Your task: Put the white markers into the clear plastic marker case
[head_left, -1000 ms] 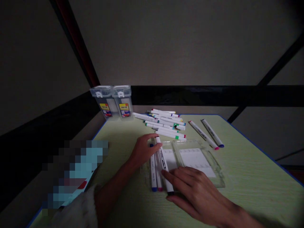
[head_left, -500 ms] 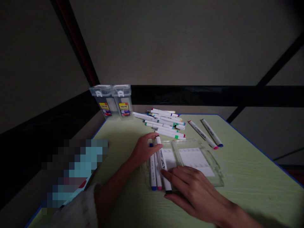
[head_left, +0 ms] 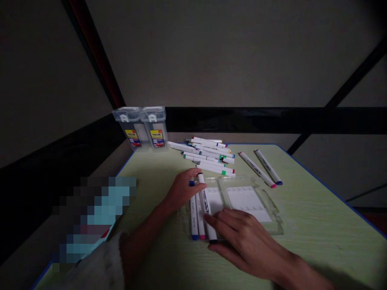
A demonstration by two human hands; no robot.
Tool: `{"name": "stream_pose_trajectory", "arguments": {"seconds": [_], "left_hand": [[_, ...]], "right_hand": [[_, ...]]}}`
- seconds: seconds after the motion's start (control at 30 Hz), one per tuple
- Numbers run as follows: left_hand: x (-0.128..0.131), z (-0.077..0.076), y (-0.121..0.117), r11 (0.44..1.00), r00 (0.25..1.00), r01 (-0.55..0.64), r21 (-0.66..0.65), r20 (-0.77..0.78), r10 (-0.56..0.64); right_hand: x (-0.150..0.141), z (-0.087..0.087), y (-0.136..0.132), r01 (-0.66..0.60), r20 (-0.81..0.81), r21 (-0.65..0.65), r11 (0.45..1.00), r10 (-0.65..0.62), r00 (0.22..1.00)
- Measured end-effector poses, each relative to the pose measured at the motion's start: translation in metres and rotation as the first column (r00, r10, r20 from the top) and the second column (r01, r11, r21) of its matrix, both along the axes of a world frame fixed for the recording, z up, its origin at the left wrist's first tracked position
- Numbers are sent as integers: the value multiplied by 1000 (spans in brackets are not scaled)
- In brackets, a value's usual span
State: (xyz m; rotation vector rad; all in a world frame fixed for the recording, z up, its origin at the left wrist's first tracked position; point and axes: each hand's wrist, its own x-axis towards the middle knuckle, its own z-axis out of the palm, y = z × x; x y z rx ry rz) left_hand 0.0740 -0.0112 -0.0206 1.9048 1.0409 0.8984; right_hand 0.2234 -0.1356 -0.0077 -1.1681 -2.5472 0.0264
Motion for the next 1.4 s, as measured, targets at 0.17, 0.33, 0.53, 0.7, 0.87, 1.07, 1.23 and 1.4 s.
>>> {"name": "stream_pose_trajectory", "arguments": {"seconds": [0.17,0.33,0.53,0.7,0.87,1.07,1.23,1.4], "left_hand": [[0,-3,1,1000,1000,15,-5,-10,-15],[0,-1,2,999,999,30,-45,-23,-31],[2,2,2,995,999,32,-97,0,-32],[2,1,3,995,1000,30,-90,10,-30],[3,2,3,996,999,35,-85,7,-35],[2,-1,3,996,999,33,-87,14,-32],[2,1,2,994,999,42,-99,10,-41],[1,2,2,994,999,32,-100,4,-32]], "right_hand": [[1,-1,0,-1,-4,-54,999,1,1000],[1,-1,0,2,-56,-86,996,-7,998],[0,1,1,8,-109,-123,992,-21,994],[-1,2,2,2,-105,-124,992,-15,994],[-1,1,2,4,-110,-109,994,-16,994],[0,1,3,-3,-114,-108,994,-9,993],[1,1,2,-7,-122,-126,992,-9,992],[2,-1,2,-4,-98,-75,997,-4,995]]}}
